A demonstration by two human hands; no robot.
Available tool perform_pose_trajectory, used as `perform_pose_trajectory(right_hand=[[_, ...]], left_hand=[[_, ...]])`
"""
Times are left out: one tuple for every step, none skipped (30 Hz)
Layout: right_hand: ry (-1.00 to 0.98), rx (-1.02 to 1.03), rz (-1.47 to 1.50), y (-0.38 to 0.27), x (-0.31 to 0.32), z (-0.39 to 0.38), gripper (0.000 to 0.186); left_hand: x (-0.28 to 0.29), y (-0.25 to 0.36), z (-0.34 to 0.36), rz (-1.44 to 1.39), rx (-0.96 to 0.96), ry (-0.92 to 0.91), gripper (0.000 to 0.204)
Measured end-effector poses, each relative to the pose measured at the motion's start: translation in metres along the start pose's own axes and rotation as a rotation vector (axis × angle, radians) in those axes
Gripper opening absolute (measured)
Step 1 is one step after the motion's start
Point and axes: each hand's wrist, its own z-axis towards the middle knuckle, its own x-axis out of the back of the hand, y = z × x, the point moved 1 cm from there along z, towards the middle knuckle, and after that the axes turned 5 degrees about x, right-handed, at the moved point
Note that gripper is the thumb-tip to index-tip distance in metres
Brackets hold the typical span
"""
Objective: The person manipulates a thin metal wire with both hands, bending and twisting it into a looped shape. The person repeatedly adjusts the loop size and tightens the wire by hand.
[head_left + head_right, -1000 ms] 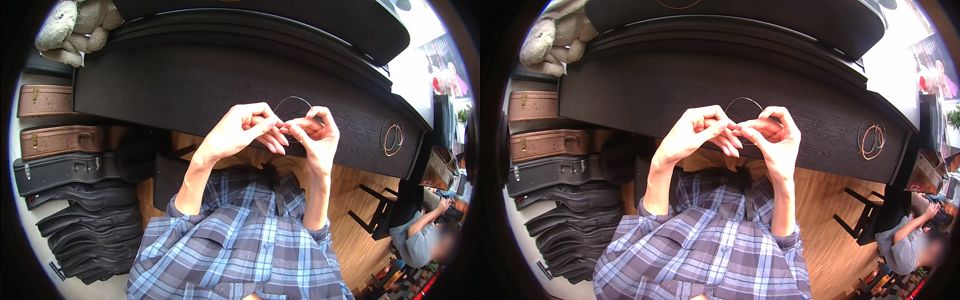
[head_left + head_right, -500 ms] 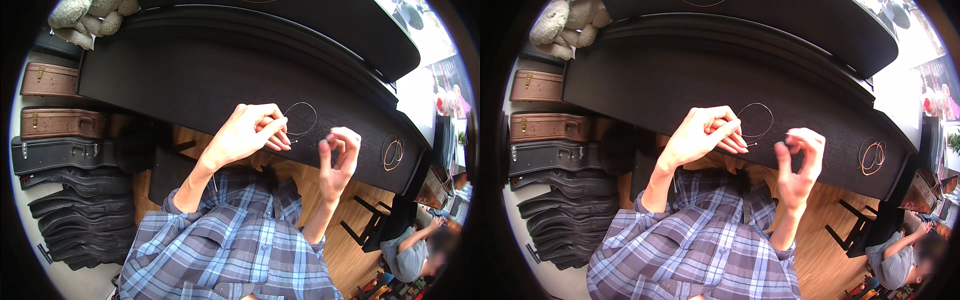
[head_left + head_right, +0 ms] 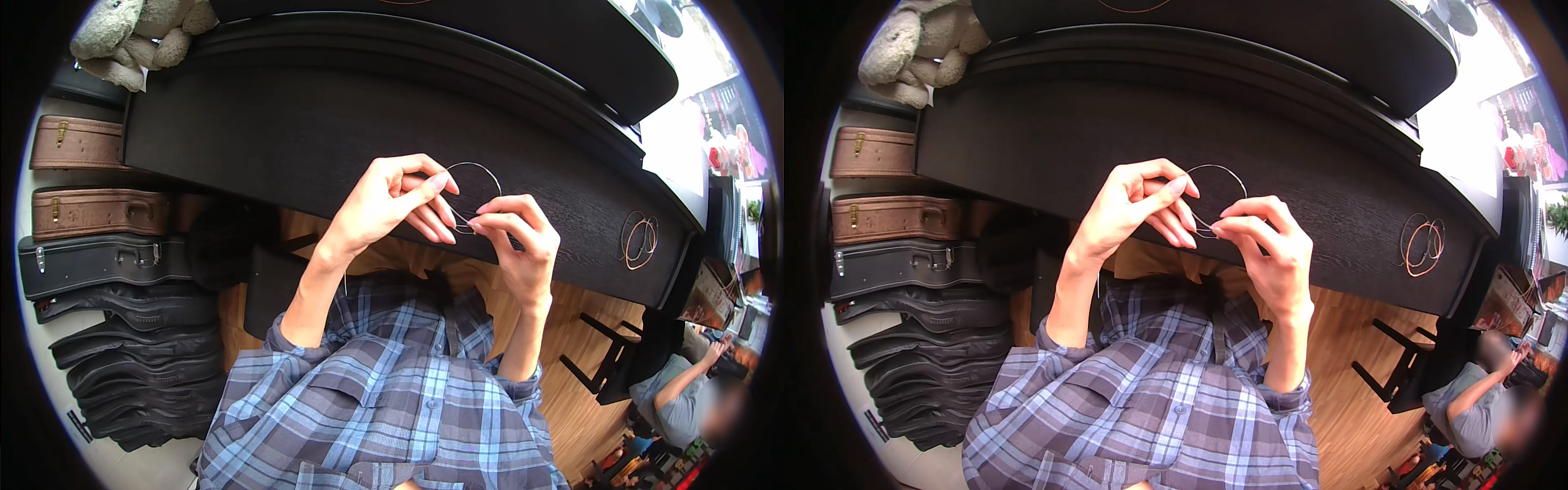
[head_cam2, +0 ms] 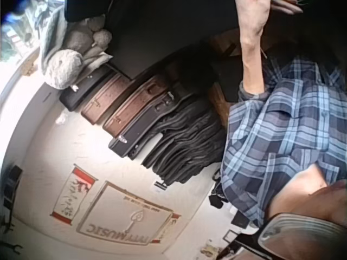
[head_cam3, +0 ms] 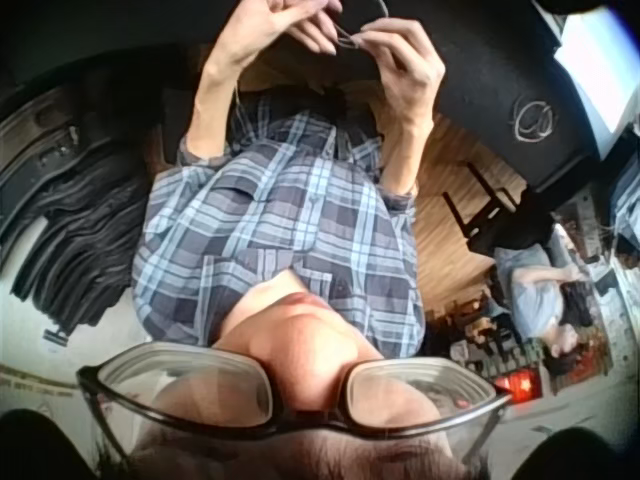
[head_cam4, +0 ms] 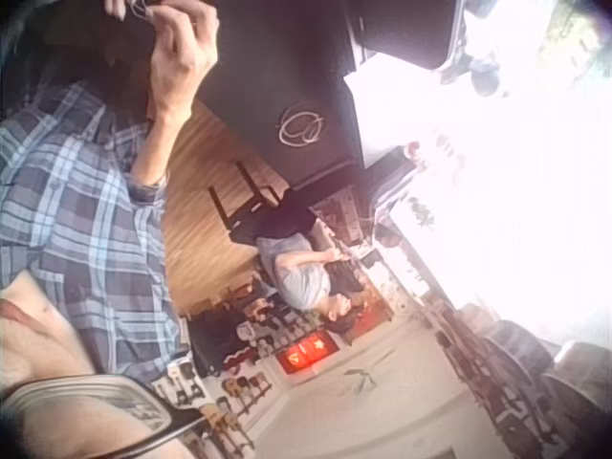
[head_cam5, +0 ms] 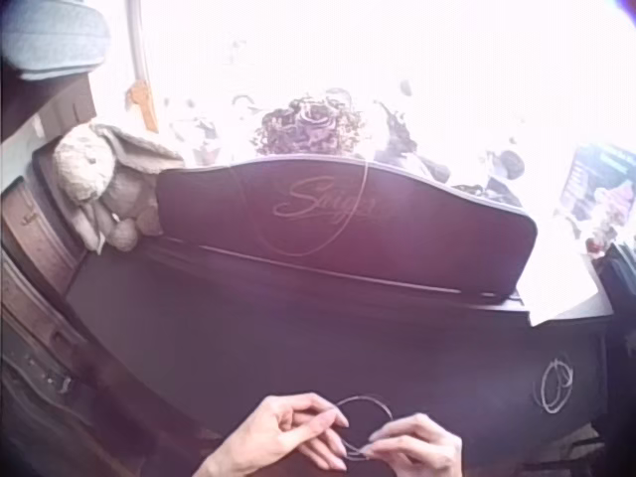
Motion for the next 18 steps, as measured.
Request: perform_pose_trajectory(right_hand=[[-0.001, 0.020, 0.044, 0.003, 0.001, -0.002, 0.022], [-0.002, 0.039, 0.090, 0.006, 0.002, -0.004, 0.023], [0.015, 0.073, 0.119, 0.010, 0.003, -0.005, 0.023], [0.025, 0.071, 0.187, 0.013, 0.002, -0.007, 0.020], [0.036, 0.069, 0.256, 0.016, 0.001, -0.009, 0.018], [0.055, 0.064, 0.333, 0.018, 0.000, -0.010, 0.016], [0.044, 0.004, 0.411, 0.019, -0.002, -0.012, 0.013], [0.040, -0.061, 0.496, 0.019, -0.003, -0.015, 0.011], [0.041, -0.111, 0.598, 0.019, -0.004, -0.016, 0.009], [0.029, -0.112, 0.590, 0.018, -0.004, -0.017, 0.008], [0.021, -0.098, 0.601, 0.018, -0.004, -0.016, 0.008], [0.013, -0.083, 0.612, 0.017, -0.004, -0.016, 0.009], [-0.036, -0.041, 0.523, 0.018, -0.002, -0.013, 0.013], [-0.071, -0.007, 0.488, 0.018, -0.002, -0.012, 0.014], [-0.098, 0.016, 0.451, 0.018, -0.001, -0.011, 0.016], [-0.126, 0.039, 0.414, 0.018, -0.002, -0.009, 0.017], [-0.129, 0.040, 0.398, 0.018, -0.002, -0.009, 0.023], [-0.096, 0.070, 0.388, 0.018, -0.002, -0.009, 0.023]], left_hand=[[0.002, 0.000, 0.000, 0.000, 0.017, -0.022, 0.026], [0.004, 0.000, 0.000, -0.003, 0.030, -0.045, 0.027], [0.005, 0.000, 0.000, -0.029, 0.049, -0.081, 0.029], [0.006, -0.001, 0.000, -0.035, 0.054, -0.093, 0.029], [0.006, -0.001, 0.000, -0.041, 0.058, -0.106, 0.029], [0.006, -0.002, 0.000, -0.045, 0.068, -0.114, 0.029], [0.006, -0.003, 0.000, -0.044, 0.061, -0.104, 0.030], [0.004, -0.004, 0.001, -0.040, 0.047, -0.089, 0.030], [0.003, -0.006, 0.001, -0.034, 0.039, -0.069, 0.030], [0.002, -0.007, 0.001, -0.028, 0.030, -0.051, 0.029], [0.003, -0.008, 0.002, -0.024, 0.023, -0.035, 0.029], [0.003, -0.008, 0.002, -0.019, 0.016, -0.017, 0.029], [0.003, -0.009, 0.003, -0.015, 0.008, 0.000, 0.028], [0.004, -0.010, 0.003, -0.004, -0.008, 0.017, 0.028], [0.004, -0.010, 0.004, 0.007, -0.025, 0.032, 0.027], [0.005, -0.011, 0.004, 0.018, -0.036, 0.049, 0.027], [0.006, -0.011, 0.005, 0.022, -0.053, 0.056, 0.026], [0.007, -0.011, 0.005, 0.025, -0.065, 0.064, 0.026]])
